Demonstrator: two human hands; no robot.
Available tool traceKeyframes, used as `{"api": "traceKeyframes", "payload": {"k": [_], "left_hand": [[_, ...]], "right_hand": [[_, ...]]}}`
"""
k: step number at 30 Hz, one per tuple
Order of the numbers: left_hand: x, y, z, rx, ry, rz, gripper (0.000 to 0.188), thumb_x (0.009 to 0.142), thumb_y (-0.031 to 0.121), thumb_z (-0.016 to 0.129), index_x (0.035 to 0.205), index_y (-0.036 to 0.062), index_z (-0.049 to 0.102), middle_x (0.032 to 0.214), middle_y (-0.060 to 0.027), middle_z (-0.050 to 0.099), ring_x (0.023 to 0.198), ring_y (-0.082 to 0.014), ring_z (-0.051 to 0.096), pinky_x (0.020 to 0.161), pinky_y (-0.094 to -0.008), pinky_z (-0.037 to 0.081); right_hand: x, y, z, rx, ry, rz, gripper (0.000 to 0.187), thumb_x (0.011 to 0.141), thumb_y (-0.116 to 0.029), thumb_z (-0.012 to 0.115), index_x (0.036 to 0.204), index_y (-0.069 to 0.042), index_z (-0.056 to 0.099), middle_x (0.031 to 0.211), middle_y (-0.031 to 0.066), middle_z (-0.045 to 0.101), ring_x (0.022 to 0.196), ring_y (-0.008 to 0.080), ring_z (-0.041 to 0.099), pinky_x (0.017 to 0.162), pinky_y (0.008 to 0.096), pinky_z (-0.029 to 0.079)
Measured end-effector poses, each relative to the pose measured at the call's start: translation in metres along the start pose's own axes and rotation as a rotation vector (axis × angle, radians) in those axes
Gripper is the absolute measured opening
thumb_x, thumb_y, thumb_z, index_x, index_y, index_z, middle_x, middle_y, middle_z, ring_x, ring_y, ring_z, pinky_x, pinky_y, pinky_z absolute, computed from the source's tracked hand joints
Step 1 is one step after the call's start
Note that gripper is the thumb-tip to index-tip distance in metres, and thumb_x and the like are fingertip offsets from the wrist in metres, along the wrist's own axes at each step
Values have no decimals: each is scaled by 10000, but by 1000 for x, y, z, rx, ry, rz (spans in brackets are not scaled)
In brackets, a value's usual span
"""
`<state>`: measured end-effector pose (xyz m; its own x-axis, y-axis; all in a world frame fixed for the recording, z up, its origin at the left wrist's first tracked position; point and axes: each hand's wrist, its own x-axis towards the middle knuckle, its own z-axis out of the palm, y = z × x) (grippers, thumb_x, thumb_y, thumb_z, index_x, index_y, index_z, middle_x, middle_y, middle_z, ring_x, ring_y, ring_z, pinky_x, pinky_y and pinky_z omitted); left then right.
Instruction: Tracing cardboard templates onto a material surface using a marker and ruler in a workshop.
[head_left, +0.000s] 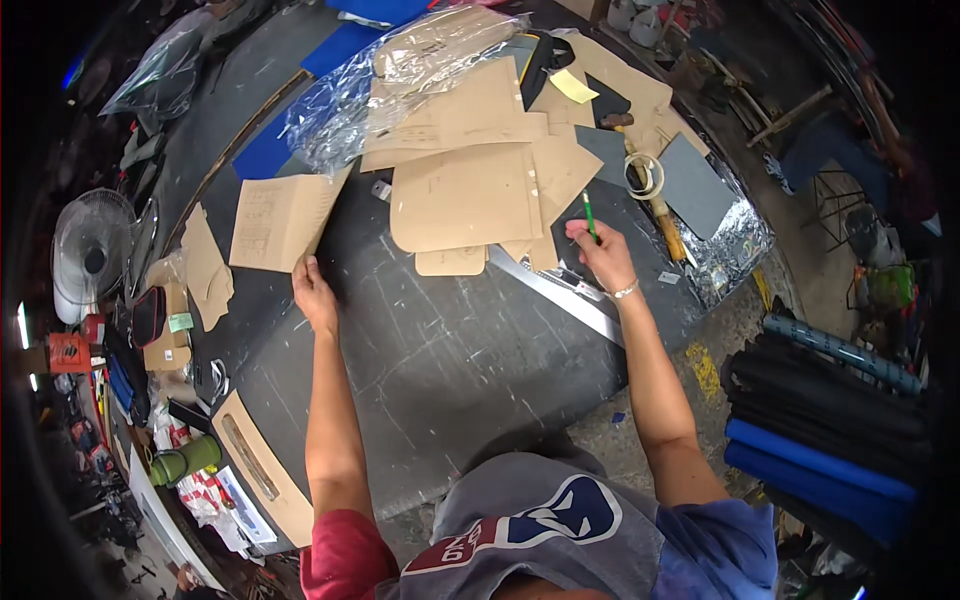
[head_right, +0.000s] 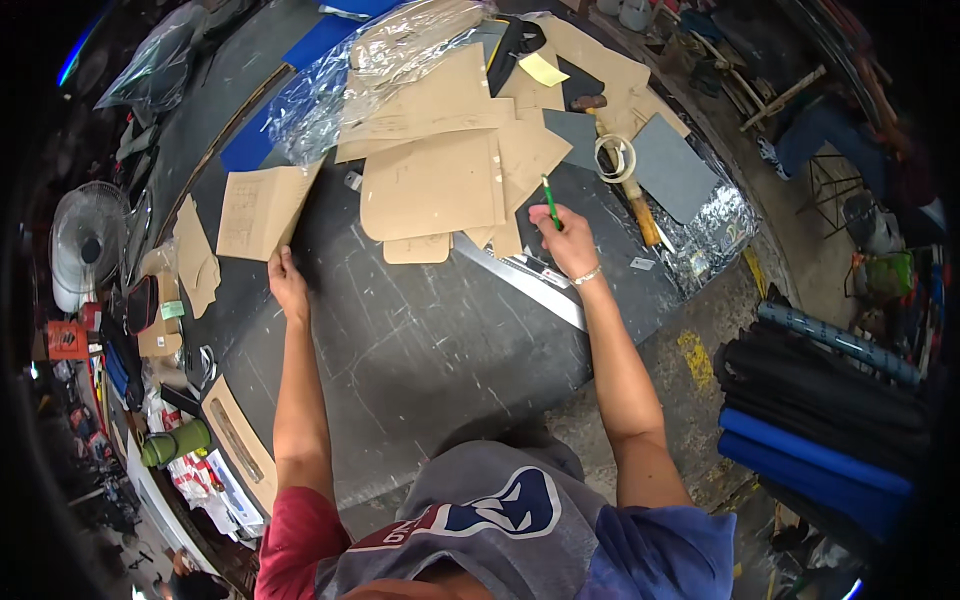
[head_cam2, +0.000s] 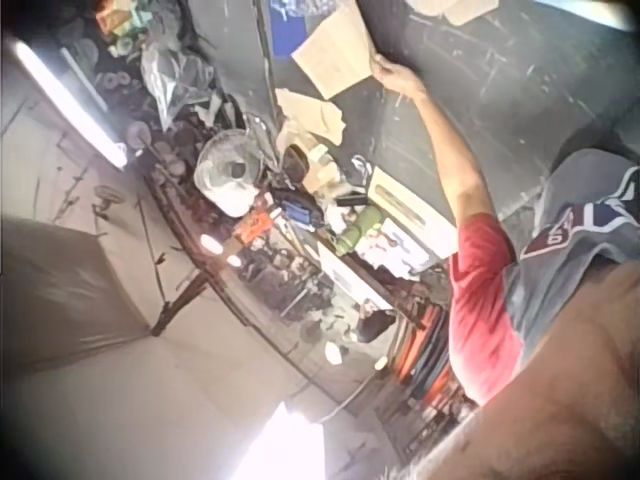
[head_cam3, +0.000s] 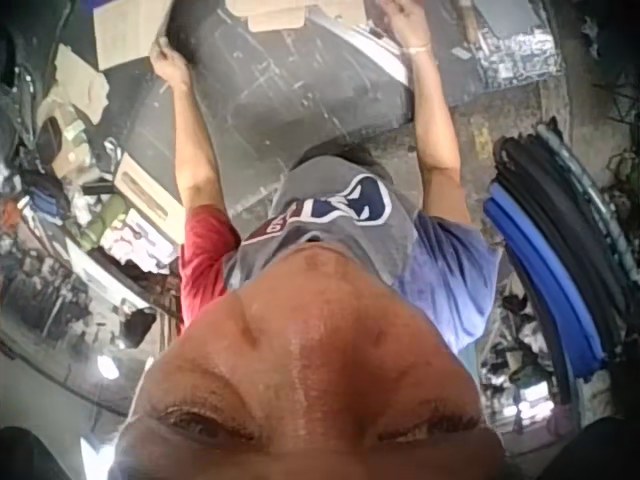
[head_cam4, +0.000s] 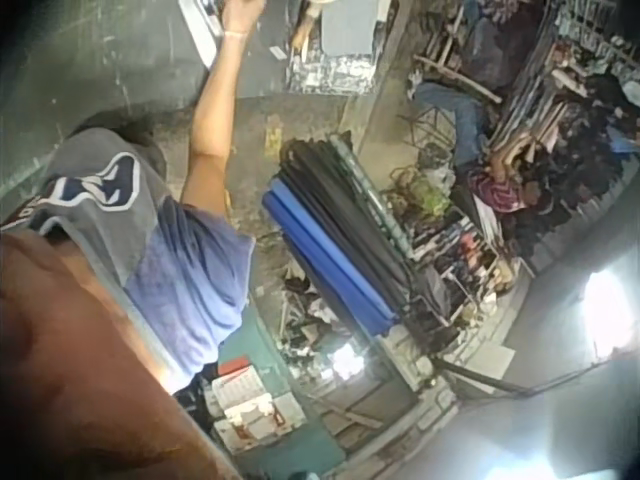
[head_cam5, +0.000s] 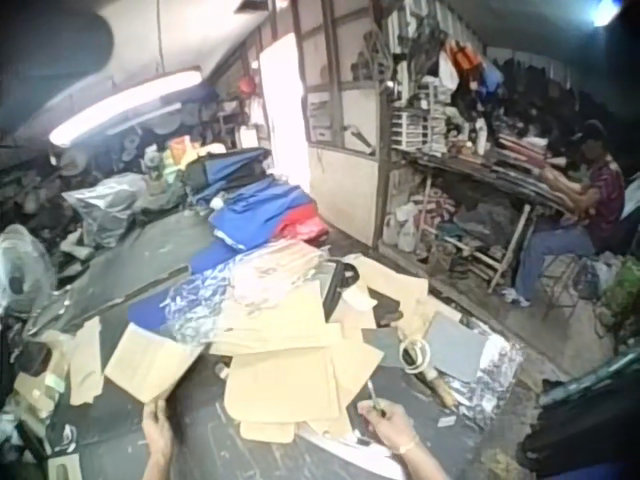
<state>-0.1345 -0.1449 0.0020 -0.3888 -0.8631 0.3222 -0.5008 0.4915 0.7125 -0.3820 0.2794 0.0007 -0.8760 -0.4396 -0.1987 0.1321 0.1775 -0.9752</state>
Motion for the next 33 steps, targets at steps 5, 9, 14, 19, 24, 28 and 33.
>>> {"api": "traceKeyframes", "payload": {"k": [5,9,14,19,24,28,33], "left_hand": [[-51,71,30,-276,-216,95,277,1055,203,520,1166,-8,660,1186,-150,673,1110,-227,610,1009,-333,449],[-90,100,50,-191,-408,335,251,1044,183,507,1179,62,680,1267,-127,657,1290,-329,550,1113,-402,409],[-113,96,58,119,-521,461,262,989,120,553,1237,99,633,1355,-107,568,1381,-351,426,1170,-457,343],[-117,105,63,157,-514,500,612,789,-21,625,1374,101,496,1457,-140,433,1425,-401,331,1199,-487,302],[-117,108,67,206,-531,483,608,822,23,625,1404,160,516,1450,-119,444,1422,-364,342,1208,-461,292],[-116,95,51,259,-515,488,637,831,13,613,1424,223,518,1456,-117,442,1423,-354,344,1213,-452,281],[-119,102,60,223,-553,509,645,854,19,602,1452,234,489,1458,-109,444,1429,-338,344,1217,-461,269]], "right_hand": [[32,-4,-3,-50,53,-49,240,978,-185,592,1105,-17,709,863,24,704,573,75,566,544,244,459],[90,13,-13,-118,179,-150,269,965,-247,613,1083,-32,726,783,50,691,619,127,609,586,305,477],[191,-21,-32,-491,397,-180,321,936,-302,586,958,-16,729,913,232,721,907,392,695,790,440,520],[264,-36,-61,-633,305,32,317,739,-318,790,826,-33,684,737,73,665,667,166,613,642,336,478],[267,-78,-63,-597,142,-180,229,750,-249,765,787,-69,628,712,0,583,653,111,522,625,313,438],[256,-110,-44,-747,51,-323,202,812,-247,703,825,-64,620,726,28,580,678,130,521,647,330,438],[235,-149,-100,-886,253,-437,278,871,-323,646,942,-55,620,804,124,623,780,267,591,722,393,476]]}}
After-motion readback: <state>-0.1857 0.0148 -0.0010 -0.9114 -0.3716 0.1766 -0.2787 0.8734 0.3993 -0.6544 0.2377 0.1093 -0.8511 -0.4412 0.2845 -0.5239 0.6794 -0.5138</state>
